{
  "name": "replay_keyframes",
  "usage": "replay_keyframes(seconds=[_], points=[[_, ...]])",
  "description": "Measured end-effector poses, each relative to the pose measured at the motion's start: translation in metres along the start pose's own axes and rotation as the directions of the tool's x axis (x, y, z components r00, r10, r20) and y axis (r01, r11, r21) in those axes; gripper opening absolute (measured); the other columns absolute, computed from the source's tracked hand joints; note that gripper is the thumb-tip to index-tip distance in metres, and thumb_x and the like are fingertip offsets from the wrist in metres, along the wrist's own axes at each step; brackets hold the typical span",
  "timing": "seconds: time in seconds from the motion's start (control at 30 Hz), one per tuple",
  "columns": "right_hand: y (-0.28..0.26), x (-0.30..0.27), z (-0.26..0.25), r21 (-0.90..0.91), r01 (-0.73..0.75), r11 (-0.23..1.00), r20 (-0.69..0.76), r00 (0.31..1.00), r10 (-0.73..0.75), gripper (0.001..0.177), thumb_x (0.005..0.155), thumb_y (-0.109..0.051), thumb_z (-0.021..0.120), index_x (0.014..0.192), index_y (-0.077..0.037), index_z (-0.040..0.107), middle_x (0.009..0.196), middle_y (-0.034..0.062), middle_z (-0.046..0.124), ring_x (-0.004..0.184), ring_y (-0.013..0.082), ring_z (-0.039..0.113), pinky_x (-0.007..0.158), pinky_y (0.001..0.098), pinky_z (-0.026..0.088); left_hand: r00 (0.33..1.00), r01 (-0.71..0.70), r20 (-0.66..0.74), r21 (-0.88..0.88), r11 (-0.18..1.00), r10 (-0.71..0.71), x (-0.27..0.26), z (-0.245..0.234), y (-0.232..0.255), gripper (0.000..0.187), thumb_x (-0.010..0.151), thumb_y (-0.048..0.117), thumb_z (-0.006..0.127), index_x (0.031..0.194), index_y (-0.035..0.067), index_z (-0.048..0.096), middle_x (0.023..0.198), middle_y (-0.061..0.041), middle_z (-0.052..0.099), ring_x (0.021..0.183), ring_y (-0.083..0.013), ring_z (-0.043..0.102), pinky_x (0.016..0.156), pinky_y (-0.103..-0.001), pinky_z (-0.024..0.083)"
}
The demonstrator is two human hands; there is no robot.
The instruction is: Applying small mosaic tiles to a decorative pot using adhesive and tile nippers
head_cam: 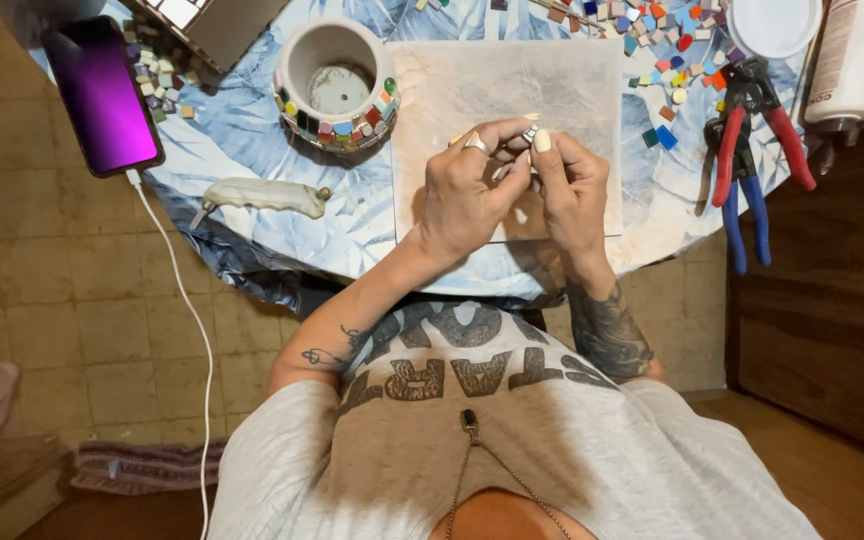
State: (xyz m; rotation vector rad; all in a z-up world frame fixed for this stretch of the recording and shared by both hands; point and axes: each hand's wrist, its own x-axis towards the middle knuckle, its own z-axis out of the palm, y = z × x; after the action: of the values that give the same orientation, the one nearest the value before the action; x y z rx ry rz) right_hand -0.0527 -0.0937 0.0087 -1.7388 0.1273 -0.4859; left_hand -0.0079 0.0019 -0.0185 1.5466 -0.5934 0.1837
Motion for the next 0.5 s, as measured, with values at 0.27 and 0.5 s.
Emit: replay_keyframes(seconds=[0.27,0.5], points=[[-0.004,-0.002,-0.011,0.021,-0.062,0.998,0.159,0.986,0.058,0.022,0.088,-0.008,0.049,0.067,-0.006,0.054,0.045,-0.0056,0.031,0.050,0.0019,0.028,0.045,0.0155,0.029,0.994,-0.024,0.104,-0.004,1.000,0.025,-0.003,-0.009,0.001,0.019,0.074,0.005,0.062,0.093,0.010,0.063,0.080,-0.004,0.064,0.071,-0.0156,0.064,0.063,-0.024,0.052],[0.008,0.000,-0.023,-0.113,0.048,0.992,0.256,0.966,-0.018,0.026,0.093,-0.017,0.038,0.080,-0.002,0.055,0.059,0.0062,0.046,0.068,0.0111,0.039,0.064,0.0273,0.040,0.987,-0.058,0.153,0.027,0.998,0.053,-0.014,-0.011,-0.011,0.023,0.075,0.003,0.060,0.097,0.008,0.062,0.089,-0.008,0.064,0.084,-0.0234,0.062,0.071,-0.029,0.051]])
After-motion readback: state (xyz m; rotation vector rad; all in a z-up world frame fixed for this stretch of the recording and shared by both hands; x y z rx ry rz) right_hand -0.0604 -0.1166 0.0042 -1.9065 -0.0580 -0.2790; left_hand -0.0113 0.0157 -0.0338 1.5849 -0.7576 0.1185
